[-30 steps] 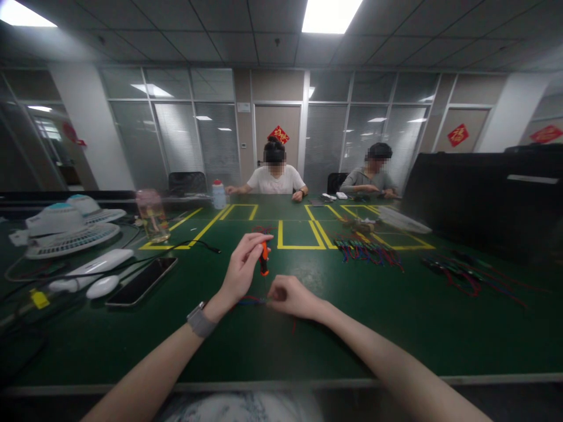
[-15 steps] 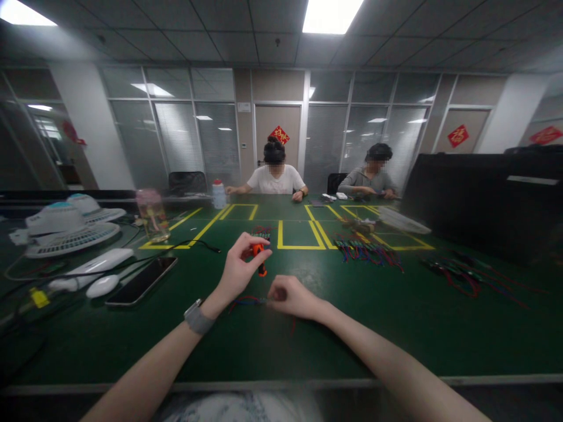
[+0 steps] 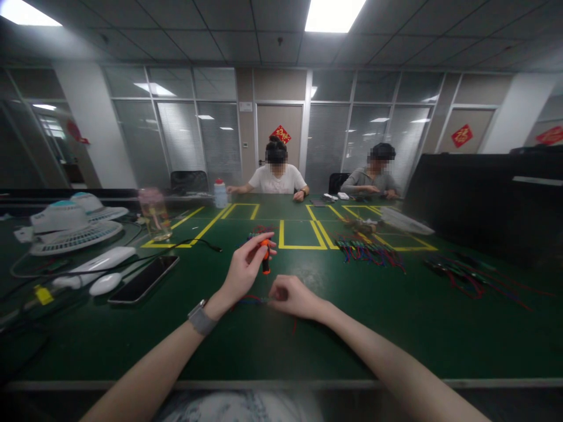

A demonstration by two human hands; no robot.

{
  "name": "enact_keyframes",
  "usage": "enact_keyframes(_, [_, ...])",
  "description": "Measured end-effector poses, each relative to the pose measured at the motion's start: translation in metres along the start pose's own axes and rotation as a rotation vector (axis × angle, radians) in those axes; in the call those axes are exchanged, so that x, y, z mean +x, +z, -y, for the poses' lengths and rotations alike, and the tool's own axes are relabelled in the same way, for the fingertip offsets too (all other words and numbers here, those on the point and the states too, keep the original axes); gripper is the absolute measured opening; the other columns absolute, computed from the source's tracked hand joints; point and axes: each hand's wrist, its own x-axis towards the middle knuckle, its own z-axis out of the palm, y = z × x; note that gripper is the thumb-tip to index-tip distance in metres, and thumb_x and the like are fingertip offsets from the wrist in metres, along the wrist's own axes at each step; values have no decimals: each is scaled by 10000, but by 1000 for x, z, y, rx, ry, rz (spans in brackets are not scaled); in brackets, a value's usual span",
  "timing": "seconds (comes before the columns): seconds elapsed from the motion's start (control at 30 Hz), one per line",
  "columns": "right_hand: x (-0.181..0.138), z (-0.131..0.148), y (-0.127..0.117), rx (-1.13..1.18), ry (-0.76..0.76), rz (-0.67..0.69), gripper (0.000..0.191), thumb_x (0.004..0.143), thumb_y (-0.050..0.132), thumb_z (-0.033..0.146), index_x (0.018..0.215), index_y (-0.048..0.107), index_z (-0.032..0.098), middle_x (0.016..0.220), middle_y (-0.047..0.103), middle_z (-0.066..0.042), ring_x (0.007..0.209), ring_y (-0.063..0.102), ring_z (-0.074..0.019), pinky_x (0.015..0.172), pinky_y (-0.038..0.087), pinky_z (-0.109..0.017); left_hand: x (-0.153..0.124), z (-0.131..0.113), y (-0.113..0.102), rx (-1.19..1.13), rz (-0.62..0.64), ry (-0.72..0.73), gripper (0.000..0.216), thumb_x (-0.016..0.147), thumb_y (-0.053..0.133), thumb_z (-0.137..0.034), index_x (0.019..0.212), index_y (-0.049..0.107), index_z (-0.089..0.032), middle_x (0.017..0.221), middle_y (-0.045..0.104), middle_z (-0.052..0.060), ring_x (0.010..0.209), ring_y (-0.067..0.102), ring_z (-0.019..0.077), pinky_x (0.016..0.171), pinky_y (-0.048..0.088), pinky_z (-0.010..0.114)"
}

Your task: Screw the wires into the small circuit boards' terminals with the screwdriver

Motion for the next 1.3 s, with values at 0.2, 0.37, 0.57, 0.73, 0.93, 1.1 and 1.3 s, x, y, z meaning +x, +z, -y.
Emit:
enact_keyframes(0.2, [0,-1,0,4,0,-7,91,723,696,180,765,624,144,685,524,26,609,473,-102,559,358,-208,0,-3,-1,170,-95,112,185,846,626,-309,995,677,-214,886,574,24,824,576,137,707,486,224])
enact_keyframes(0.37, [1,-1,0,12,-3,-4,80,720,692,169,757,627,140,673,517,30,595,465,-96,550,350,-203,-2,-1,0,90,-58,100,301,965,401,-298,1154,625,-228,1049,570,59,874,595,140,746,503,255])
enact_keyframes(0.57, [0,-1,0,1,-7,-6,83,723,699,182,747,629,142,685,526,23,612,473,-103,564,359,-208,-1,0,1,102,-72,138,311,960,410,-237,1231,563,-226,1145,591,74,898,635,142,784,516,273])
enact_keyframes(0.73, [1,0,0,4,-2,-4,90,727,700,189,765,632,144,685,527,23,608,476,-107,562,364,-213,0,-3,1,226,-130,192,191,895,545,-208,1061,641,-209,932,603,32,837,594,132,729,480,241])
enact_keyframes(0.93, [1,1,0,0,2,-2,85,729,697,186,764,633,143,679,526,24,604,477,-108,561,365,-215,-3,-5,0,319,-156,244,138,899,543,-251,963,649,-188,893,549,33,842,556,142,767,452,261])
enact_keyframes(1.1, [0,0,-1,-1,-7,0,83,731,696,181,773,637,142,688,531,22,615,486,-108,568,368,-211,-4,-4,1,238,-84,211,309,969,361,-205,1189,577,-203,1093,601,71,917,602,147,830,474,285])
enact_keyframes(1.3, [1,1,-1,-4,-1,6,81,731,690,183,766,631,140,677,527,23,605,475,-105,562,361,-209,-2,-2,2,211,-111,213,239,936,458,-195,1124,604,-195,1041,652,59,908,639,146,783,498,257])
